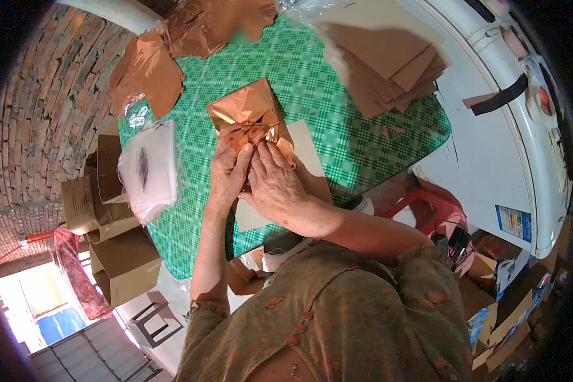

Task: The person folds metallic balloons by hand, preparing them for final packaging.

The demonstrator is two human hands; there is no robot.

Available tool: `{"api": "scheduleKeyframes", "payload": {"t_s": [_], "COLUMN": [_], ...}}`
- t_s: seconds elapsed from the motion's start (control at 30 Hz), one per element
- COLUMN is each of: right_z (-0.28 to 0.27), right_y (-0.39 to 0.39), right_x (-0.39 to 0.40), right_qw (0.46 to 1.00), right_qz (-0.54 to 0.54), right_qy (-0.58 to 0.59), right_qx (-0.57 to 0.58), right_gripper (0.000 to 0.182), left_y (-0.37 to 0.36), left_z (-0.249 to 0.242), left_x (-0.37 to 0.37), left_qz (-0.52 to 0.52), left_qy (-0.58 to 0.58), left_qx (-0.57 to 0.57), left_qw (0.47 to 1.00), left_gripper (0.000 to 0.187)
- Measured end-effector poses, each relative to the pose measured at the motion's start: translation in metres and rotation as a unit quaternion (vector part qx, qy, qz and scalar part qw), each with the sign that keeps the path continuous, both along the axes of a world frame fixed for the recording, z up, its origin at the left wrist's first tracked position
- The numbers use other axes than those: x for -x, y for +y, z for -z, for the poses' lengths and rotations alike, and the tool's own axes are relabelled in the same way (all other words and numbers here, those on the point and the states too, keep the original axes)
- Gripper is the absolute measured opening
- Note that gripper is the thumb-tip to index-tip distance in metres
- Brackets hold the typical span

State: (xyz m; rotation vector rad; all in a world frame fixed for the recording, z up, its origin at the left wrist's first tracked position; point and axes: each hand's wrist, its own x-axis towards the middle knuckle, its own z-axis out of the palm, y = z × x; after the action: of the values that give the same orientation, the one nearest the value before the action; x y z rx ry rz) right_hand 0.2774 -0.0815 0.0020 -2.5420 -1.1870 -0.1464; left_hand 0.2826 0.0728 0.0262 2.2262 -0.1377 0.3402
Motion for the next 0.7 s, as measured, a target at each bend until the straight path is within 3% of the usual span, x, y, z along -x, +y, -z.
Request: {"api": "scheduleKeyframes", "payload": {"t_s": [0.37,0.57,0.67,0.7], "right_z": [-0.011,-0.008,-0.019,-0.024], "right_y": [-0.012,-0.02,-0.031,-0.036], "right_x": [0.002,0.005,0.007,0.006], "right_qw": [1.0,0.994,0.995,0.99], "right_qz": [-0.023,-0.059,-0.058,-0.078], "right_qy": [0.01,0.073,-0.028,0.036], "right_qx": [-0.013,-0.052,-0.08,-0.109], "right_gripper": [0.079,0.073,0.059,0.051], "left_y": [-0.002,-0.004,-0.003,-0.003], "left_z": [-0.006,0.0,-0.003,-0.003], "left_x": [0.001,0.001,0.002,0.002], "left_qz": [0.007,-0.016,-0.003,-0.002], "left_qy": [-0.01,-0.017,0.013,0.017], "left_qx": [-0.057,-0.046,-0.051,-0.055], "left_qw": [0.998,0.999,0.999,0.998], "left_gripper": [0.028,0.032,0.035,0.037]}}
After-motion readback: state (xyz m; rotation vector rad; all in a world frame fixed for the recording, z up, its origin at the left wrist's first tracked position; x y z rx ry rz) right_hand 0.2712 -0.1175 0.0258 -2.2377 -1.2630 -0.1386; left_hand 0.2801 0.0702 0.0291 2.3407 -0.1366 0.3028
